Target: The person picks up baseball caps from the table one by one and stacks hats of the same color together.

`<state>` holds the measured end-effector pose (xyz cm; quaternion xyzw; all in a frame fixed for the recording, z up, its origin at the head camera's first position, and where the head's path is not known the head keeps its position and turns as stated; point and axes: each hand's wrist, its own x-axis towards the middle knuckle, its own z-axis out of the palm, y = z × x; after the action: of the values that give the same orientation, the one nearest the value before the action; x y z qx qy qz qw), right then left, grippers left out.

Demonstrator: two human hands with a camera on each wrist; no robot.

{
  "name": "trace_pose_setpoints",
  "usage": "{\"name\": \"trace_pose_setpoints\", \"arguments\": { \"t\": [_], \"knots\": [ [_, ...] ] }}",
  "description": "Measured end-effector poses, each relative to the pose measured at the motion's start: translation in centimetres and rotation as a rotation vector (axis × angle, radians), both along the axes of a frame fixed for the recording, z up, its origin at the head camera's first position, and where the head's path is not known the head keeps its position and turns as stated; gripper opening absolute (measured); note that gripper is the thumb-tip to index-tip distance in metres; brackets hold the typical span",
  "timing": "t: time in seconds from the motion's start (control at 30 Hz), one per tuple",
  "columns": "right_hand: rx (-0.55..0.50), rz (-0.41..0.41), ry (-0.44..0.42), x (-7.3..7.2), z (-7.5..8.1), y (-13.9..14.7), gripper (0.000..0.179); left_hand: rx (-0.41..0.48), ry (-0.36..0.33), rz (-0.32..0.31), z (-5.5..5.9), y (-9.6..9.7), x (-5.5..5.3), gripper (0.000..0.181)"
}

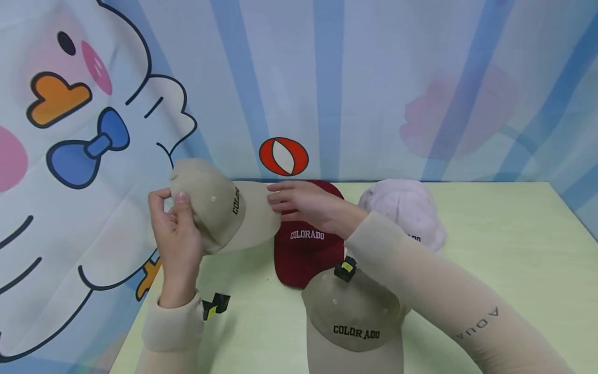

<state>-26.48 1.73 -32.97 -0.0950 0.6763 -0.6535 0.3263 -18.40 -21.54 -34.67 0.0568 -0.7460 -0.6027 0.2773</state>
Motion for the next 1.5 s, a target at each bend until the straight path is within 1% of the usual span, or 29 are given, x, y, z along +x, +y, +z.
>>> {"name": "trace_pose_setpoints", "arguments": {
  "t": [0.17, 0.3, 0.43, 0.53, 0.63, 0.73, 0.83, 0.93, 1.07, 1.17, 1.23, 1.33, 1.43, 1.5],
  "knots": [
    [-0.005, 0.004, 0.046, 0.2, 0.6, 1.8, 0.05, -0.02, 0.073, -0.05, 0.8, 1.0, 0.8, 0.023],
    [-0.001, 0.024, 0.081, 0.7, 1.1, 3.2, 0.051, -0.038, 0.12, -0.112, 1.2, 1.8, 1.4, 0.017],
    [0.033, 0.051, 0.122, 1.3, 1.6, 4.7, 0.05, -0.037, 0.19, -0.205, 1.3, 2.5, 1.8, 0.015],
    [0.06, 0.075, 0.152, 1.7, 1.8, 5.9, 0.051, -0.004, 0.237, -0.294, 1.2, 3.1, 2.0, 0.013],
    [0.081, 0.093, 0.167, 2.1, 1.9, 6.9, 0.05, 0.024, 0.257, -0.373, 1.1, 3.7, 2.2, 0.01],
    [0.099, 0.111, 0.177, 2.5, 2.2, 7.8, 0.051, 0.031, 0.266, -0.437, 1.1, 4.3, 2.4, 0.01],
    [0.107, 0.138, 0.207, 3.0, 2.5, 8.7, 0.054, 0.031, 0.265, -0.497, 1.3, 4.8, 2.6, 0.012],
    [0.116, 0.146, 0.227, 3.5, 2.9, 9.4, 0.054, 0.032, 0.259, -0.552, 1.3, 5.2, 2.9, 0.014],
    [0.188, 0.139, 0.27, 4.4, 3.4, 10.3, 0.055, 0.033, 0.26, -0.653, 1.3, 5.8, 3.1, 0.018],
    [0.255, 0.137, 0.328, 5.0, 3.8, 10.9, 0.057, 0.031, 0.252, -0.744, 1.2, 6.1, 3.2, 0.016],
    [0.29, 0.136, 0.375, 5.5, 4.0, 11.4, 0.058, 0.029, 0.236, -0.793, 1.2, 6.4, 3.3, 0.013],
    [0.327, 0.123, 0.44, 6.3, 4.3, 12.0, 0.056, 0.049, 0.211, -0.87, 1.1, 6.8, 3.4, 0.01],
    [0.343, 0.116, 0.493, 7.1, 4.4, 12.8, 0.052, 0.092, 0.196, -0.962, 0.9, 7.4, 3.3, 0.011],
    [0.324, 0.117, 0.518, 7.6, 4.3, 13.3, 0.047, 0.117, 0.191, -1.025, 0.7, 7.8, 3.2, 0.011]
  ]
}}
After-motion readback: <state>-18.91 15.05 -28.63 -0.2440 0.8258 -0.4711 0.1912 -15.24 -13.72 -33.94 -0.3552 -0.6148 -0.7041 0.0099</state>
